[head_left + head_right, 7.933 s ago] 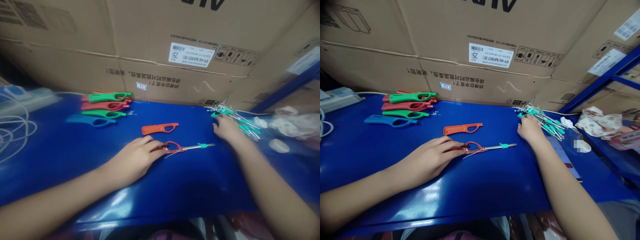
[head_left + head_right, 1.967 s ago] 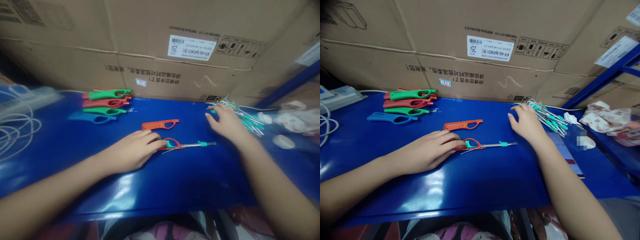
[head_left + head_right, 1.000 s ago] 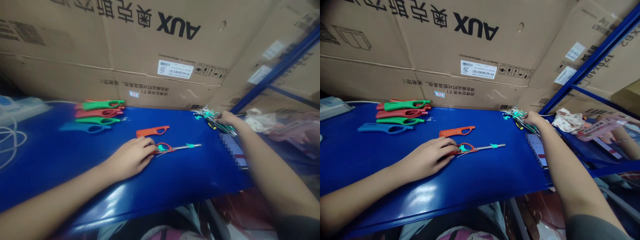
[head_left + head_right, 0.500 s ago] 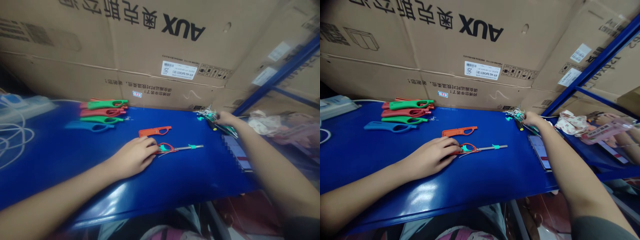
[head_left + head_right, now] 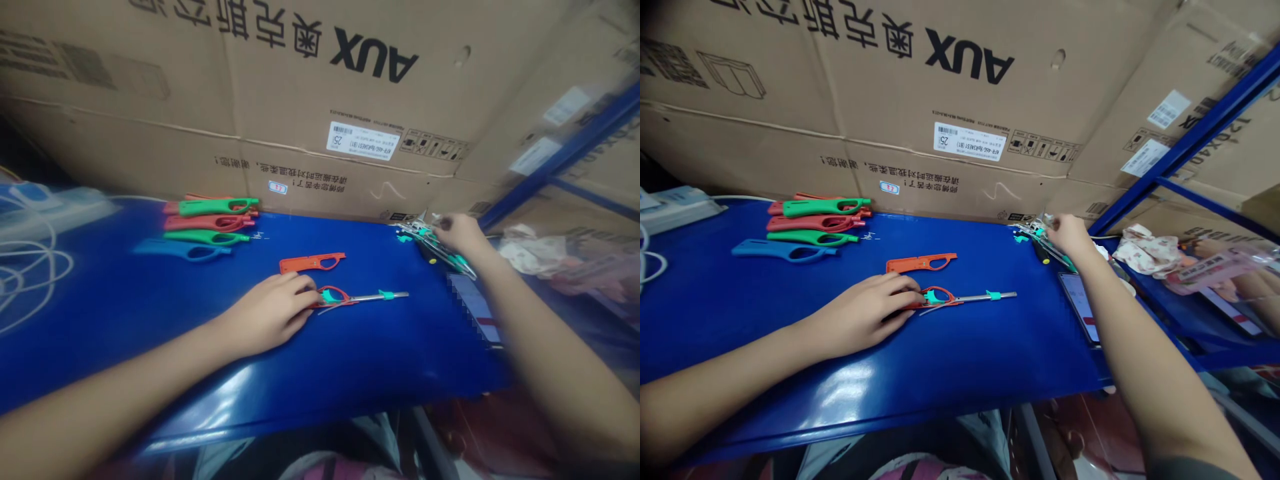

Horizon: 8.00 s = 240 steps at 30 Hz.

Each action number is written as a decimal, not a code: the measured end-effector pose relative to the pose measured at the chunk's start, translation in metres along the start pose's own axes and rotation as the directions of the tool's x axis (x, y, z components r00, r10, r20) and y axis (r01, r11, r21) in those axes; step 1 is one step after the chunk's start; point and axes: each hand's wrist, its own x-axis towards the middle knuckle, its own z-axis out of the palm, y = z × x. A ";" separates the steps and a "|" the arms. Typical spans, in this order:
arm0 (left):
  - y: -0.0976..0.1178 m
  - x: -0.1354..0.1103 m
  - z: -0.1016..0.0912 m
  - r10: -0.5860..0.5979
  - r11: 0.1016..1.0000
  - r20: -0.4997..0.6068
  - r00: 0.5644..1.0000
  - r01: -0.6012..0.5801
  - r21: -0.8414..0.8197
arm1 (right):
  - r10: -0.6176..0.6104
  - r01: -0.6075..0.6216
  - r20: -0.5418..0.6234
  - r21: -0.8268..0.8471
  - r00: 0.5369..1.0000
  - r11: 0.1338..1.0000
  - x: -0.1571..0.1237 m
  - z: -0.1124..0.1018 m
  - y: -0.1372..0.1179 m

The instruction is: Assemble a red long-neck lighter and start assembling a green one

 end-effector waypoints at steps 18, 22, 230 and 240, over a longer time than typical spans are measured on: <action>0.036 0.012 0.001 -0.487 0.647 -0.304 0.819 0.105 -0.755 | -0.636 0.365 -0.057 0.857 0.769 0.365 -0.150 0.012 -0.169; 0.027 0.009 -0.004 -0.454 0.656 -0.266 0.851 0.117 -0.746 | -0.759 0.524 -0.022 0.736 0.651 0.429 -0.142 0.015 -0.157; 0.011 0.006 0.007 -0.329 0.790 -0.071 0.942 0.233 -0.567 | -0.518 -0.043 0.238 0.932 0.822 0.359 -0.134 0.032 -0.160; -0.001 0.004 -0.009 -0.191 0.944 -0.010 0.982 0.181 -0.275 | -0.470 0.139 0.074 0.905 0.879 0.402 -0.132 0.029 -0.154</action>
